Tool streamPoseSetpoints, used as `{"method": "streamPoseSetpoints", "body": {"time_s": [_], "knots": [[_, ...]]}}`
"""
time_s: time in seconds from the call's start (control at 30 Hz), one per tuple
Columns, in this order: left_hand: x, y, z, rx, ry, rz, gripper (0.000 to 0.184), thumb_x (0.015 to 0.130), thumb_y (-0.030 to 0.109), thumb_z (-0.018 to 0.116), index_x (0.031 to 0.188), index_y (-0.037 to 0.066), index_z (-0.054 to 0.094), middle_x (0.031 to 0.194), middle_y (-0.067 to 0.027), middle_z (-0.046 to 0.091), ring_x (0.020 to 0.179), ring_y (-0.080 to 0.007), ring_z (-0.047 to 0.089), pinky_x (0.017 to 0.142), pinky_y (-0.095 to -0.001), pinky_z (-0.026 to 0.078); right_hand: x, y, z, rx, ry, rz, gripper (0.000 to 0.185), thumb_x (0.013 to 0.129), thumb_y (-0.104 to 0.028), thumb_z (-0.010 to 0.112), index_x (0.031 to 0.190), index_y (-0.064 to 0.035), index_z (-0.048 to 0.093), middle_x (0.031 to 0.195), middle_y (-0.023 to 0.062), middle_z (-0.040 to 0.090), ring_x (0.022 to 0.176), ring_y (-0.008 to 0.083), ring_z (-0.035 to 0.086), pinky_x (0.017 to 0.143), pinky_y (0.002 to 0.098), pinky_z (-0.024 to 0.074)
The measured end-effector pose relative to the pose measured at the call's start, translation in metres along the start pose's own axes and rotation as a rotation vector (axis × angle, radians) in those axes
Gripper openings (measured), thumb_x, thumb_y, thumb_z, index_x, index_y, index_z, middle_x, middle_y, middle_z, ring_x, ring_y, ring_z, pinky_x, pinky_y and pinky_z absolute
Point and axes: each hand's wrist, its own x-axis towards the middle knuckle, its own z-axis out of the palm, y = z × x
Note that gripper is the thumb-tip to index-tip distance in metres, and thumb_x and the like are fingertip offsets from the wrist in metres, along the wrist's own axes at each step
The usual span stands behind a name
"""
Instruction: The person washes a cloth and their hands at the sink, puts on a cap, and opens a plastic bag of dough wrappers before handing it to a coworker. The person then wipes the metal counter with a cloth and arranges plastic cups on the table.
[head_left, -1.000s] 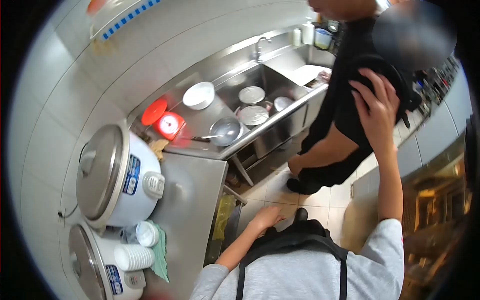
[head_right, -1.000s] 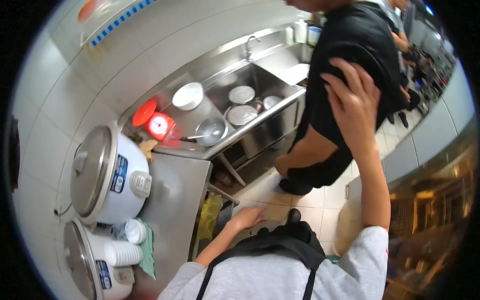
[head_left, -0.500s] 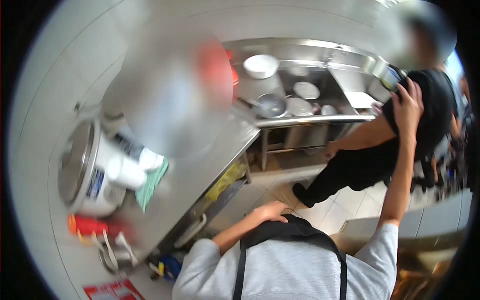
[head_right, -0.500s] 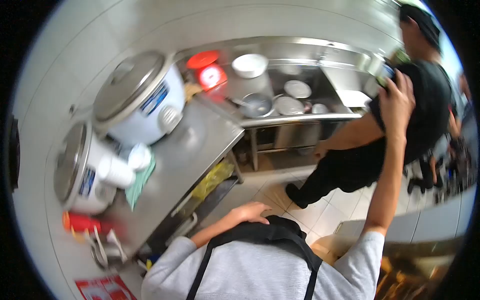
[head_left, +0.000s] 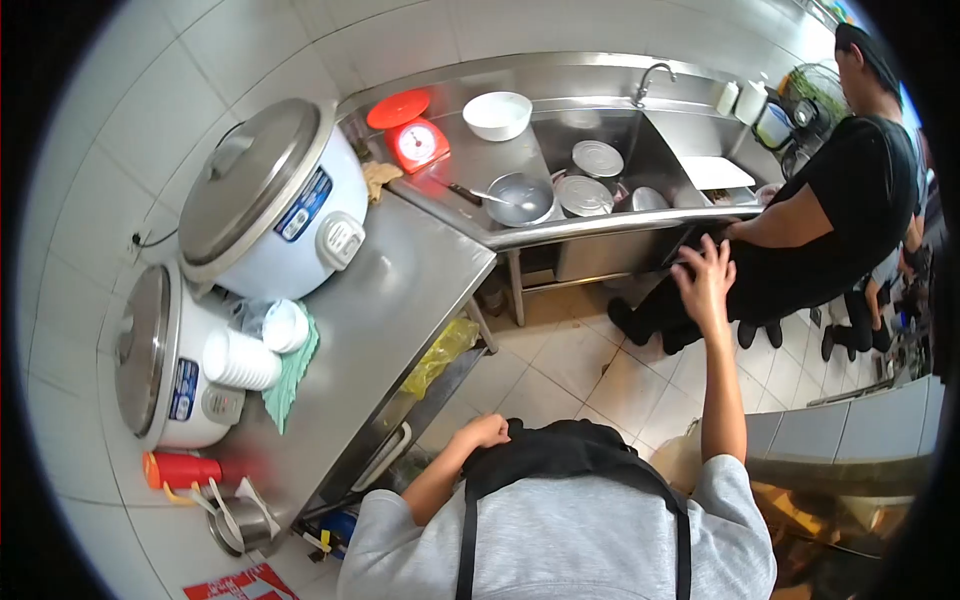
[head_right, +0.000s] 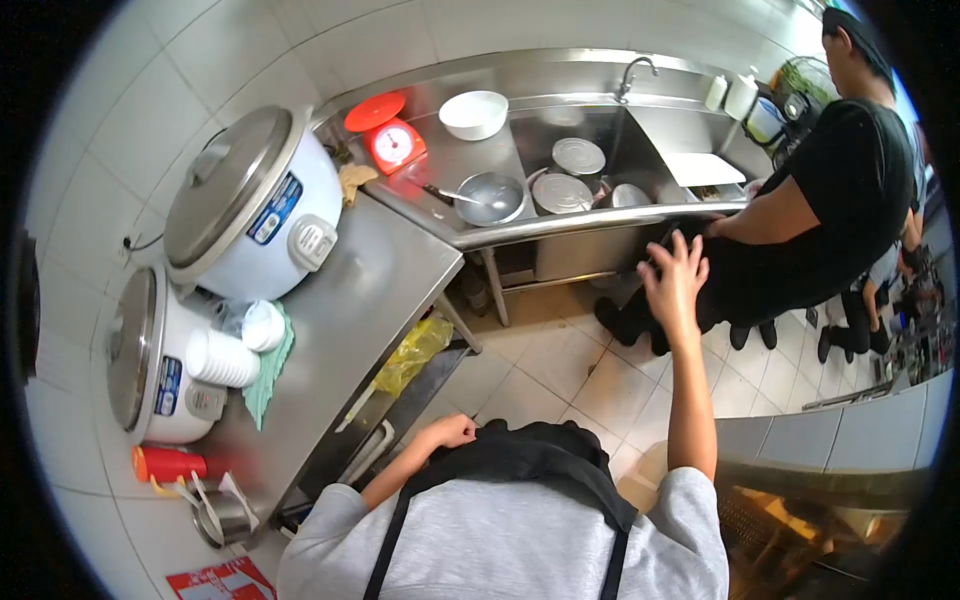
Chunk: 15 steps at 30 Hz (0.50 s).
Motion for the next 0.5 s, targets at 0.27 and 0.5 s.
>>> {"method": "streamPoseSetpoints", "body": {"time_s": [0.27,0.5], "knots": [[0.057,0.029,-0.072,-0.518,0.342,0.259,0.045,0.082,0.027,0.056,0.119,0.004,0.047,0.106,-0.0148,0.058,0.099,-0.0183,0.054,0.083,-0.0318,0.043,-0.095,0.072,0.025,0.141,-0.446,0.255,0.039,0.069,-0.022,0.065,0.106,-0.0088,0.058,0.126,0.0211,0.038,0.118,0.0371,0.034,0.096,0.0439,0.0292],[0.06,0.044,-0.225,-0.837,0.941,0.323,0.033,0.087,0.024,0.051,0.112,0.004,0.047,0.091,-0.0048,0.06,0.07,-0.0076,0.055,0.06,-0.0218,0.043,-0.051,0.081,0.03,0.348,-0.638,0.187,0.04,0.073,-0.025,0.063,0.108,-0.0076,0.057,0.122,0.0216,0.044,0.111,0.0347,0.044,0.092,0.0385,0.0365]]}}
